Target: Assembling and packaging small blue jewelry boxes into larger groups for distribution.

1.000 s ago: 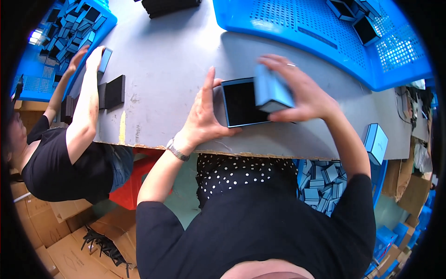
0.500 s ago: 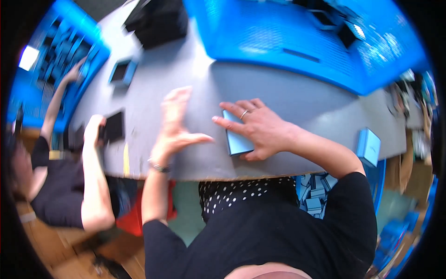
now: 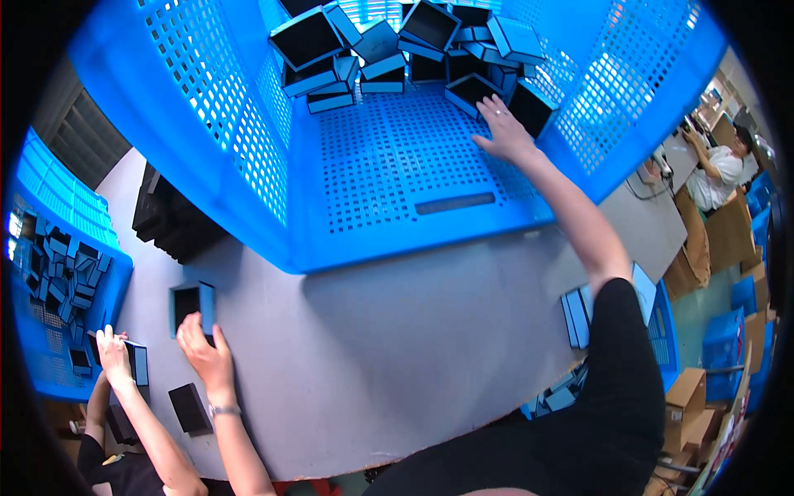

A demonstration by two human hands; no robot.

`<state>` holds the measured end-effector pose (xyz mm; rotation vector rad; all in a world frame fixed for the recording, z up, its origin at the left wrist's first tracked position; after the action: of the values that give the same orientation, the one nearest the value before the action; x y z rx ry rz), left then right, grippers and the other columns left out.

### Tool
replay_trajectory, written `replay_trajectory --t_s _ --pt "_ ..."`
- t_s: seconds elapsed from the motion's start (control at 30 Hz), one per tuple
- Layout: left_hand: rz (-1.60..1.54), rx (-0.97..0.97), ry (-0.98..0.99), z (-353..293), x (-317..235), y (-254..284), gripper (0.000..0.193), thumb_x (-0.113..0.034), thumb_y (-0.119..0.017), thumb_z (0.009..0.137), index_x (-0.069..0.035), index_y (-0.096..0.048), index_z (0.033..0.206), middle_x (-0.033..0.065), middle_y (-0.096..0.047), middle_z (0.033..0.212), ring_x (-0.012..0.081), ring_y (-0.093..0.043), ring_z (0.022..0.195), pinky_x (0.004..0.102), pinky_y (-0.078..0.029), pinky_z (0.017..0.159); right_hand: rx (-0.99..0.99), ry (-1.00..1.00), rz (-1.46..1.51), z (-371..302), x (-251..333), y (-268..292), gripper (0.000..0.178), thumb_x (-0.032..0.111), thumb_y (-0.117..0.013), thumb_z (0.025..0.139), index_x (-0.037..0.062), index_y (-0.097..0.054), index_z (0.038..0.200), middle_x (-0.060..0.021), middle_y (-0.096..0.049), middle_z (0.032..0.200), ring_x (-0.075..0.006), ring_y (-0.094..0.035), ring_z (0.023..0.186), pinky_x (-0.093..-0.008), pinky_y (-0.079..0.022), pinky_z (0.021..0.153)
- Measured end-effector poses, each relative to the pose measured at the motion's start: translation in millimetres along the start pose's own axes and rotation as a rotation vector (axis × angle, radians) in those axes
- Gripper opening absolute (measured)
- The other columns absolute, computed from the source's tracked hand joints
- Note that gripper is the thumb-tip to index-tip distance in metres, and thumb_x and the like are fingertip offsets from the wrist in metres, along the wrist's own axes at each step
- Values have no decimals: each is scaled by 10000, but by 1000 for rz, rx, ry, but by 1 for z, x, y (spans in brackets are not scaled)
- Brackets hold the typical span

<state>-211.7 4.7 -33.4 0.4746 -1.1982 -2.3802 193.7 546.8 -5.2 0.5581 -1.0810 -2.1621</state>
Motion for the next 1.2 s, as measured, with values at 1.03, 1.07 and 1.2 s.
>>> replay_trajectory --t_s 1.03,1.07,1.2 --pt "-956 570 -149 -99 -187 55 1312 -159 -917 578 -107 -87 1593 227 -392 1464 375 -418 1367 447 -393 1125 368 161 869 -173 219 174 889 412 -762 659 263 -452 1479 -181 -421 1495 -397 -394 1386 -530 -347 1123" --pt "-980 574 -98 -100 -187 54 1319 -161 -918 574 -102 -81 1592 236 -383 1468 382 -409 1373 450 -385 1132 467 111 1099 -166 234 177 898 438 -765 654 261 -460 1480 -164 -433 1489 -369 -397 1389 -509 -341 1135" --pt "-877 511 -136 -102 -193 59 1349 -172 -922 565 -80 -49 1590 226 -419 1437 368 -458 1329 450 -395 1120 394 230 919 -146 244 183 859 460 -752 650 255 -510 1449 -151 -433 1498 -367 -392 1395 -497 -322 1158"
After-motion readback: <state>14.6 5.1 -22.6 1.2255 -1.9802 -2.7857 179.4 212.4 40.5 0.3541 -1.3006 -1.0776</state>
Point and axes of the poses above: each hand's wrist, its own z-axis towards the middle knuckle, its own y-axis out of the back of the hand, x = y × z, the point moved 2 cm from there along z, towards the middle knuckle
